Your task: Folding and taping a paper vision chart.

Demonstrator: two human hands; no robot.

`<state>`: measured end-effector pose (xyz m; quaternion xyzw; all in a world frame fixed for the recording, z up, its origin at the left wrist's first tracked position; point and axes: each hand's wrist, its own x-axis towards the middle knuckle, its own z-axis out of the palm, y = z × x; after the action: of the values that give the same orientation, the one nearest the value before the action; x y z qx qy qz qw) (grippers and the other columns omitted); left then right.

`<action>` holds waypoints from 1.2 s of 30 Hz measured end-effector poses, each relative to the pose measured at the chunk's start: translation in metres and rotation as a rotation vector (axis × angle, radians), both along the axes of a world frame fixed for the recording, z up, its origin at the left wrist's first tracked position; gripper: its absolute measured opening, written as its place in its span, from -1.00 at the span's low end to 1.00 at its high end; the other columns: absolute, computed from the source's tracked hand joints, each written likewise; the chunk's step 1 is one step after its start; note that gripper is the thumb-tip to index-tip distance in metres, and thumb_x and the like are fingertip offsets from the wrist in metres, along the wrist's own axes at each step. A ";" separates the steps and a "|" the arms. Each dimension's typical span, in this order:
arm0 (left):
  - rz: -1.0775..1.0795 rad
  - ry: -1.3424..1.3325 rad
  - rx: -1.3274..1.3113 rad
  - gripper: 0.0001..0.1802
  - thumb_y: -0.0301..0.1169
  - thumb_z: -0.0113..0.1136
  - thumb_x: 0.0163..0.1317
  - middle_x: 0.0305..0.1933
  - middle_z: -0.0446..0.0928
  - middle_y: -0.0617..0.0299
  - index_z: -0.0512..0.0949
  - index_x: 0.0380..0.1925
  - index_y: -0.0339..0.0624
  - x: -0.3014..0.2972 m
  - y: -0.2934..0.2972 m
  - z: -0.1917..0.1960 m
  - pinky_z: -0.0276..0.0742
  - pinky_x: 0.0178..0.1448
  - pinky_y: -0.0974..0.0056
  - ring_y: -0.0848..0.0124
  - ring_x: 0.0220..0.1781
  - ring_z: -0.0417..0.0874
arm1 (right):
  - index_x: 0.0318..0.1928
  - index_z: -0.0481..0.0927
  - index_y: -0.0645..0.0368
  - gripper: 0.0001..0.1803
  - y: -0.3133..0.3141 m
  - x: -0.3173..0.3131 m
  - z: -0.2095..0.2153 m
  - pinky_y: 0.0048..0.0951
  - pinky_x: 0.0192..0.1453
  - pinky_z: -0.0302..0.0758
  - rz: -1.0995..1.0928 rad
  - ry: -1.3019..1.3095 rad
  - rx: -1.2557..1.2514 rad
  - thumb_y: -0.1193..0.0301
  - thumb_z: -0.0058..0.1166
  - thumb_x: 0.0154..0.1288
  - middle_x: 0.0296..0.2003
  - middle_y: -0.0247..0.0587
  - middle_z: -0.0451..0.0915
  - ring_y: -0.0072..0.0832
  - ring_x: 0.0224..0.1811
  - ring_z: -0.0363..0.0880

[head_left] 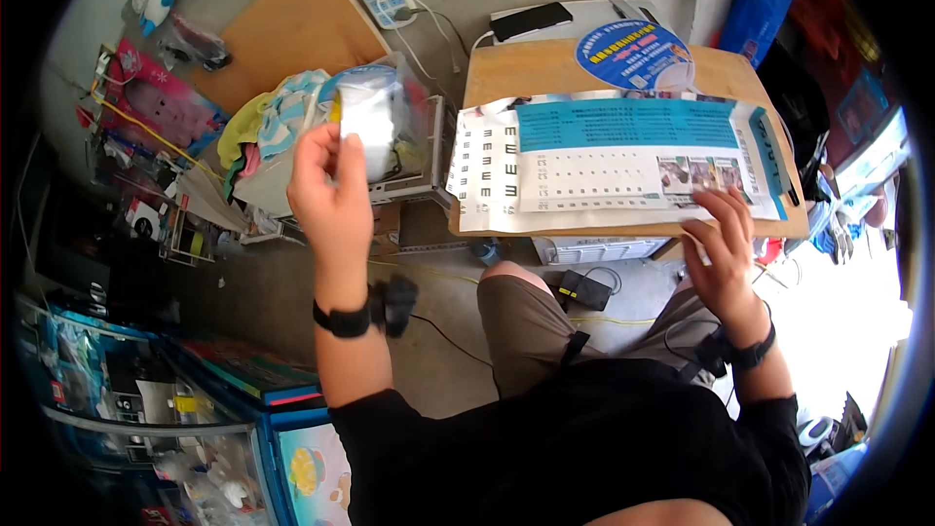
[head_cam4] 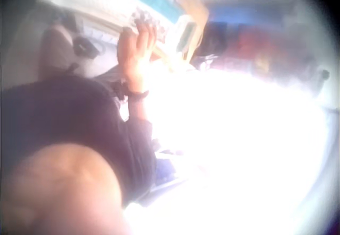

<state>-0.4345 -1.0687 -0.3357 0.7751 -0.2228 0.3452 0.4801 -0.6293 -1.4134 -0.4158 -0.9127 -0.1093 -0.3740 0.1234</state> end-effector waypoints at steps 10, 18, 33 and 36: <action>-0.450 0.288 0.053 -0.81 -0.50 0.21 0.30 -0.27 0.67 0.12 0.51 -0.15 -0.39 -0.112 -0.086 -0.012 0.53 -0.13 0.41 0.54 -0.26 0.63 | 0.18 0.55 0.07 -0.32 0.066 0.013 0.038 0.21 0.52 -0.17 0.169 -0.179 -0.074 -0.03 0.21 0.11 0.42 -0.06 0.23 -0.11 0.50 0.07; -0.537 0.211 0.053 -0.79 -0.48 0.27 0.24 -0.33 0.67 0.10 0.54 -0.19 -0.38 -0.122 -0.109 -0.025 0.58 -0.21 0.35 0.44 -0.33 0.69 | 0.24 0.48 0.16 -0.32 0.044 -0.004 0.049 0.19 0.51 -0.23 0.035 -0.138 0.130 0.19 0.23 0.10 0.44 0.07 0.15 -0.01 0.50 0.06; -1.168 0.669 0.371 -0.43 -0.37 0.44 0.13 -0.20 0.71 0.17 0.45 0.11 -0.32 -0.145 -0.124 -0.039 0.55 -0.02 0.35 0.50 -0.17 0.68 | -0.34 0.51 0.32 -0.89 -0.023 -0.004 0.050 -0.46 0.03 0.41 0.187 -0.055 0.820 0.59 0.19 0.18 -0.28 -0.21 0.52 -0.47 -0.16 0.50; -1.210 0.601 0.388 -0.62 -0.36 0.39 0.16 -0.28 0.72 0.22 0.56 -0.06 -0.27 -0.152 -0.134 -0.050 0.57 -0.12 0.38 0.47 -0.26 0.73 | -0.33 0.48 0.32 -0.89 -0.035 -0.019 0.038 -0.48 -0.01 0.39 0.101 -0.043 0.775 0.60 0.17 0.19 -0.32 -0.23 0.49 -0.49 -0.19 0.48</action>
<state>-0.5861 -1.2030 -0.3854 0.6487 -0.5300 -0.2577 0.4815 -0.6485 -1.4479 -0.3779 -0.7839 -0.0072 -0.4003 0.4747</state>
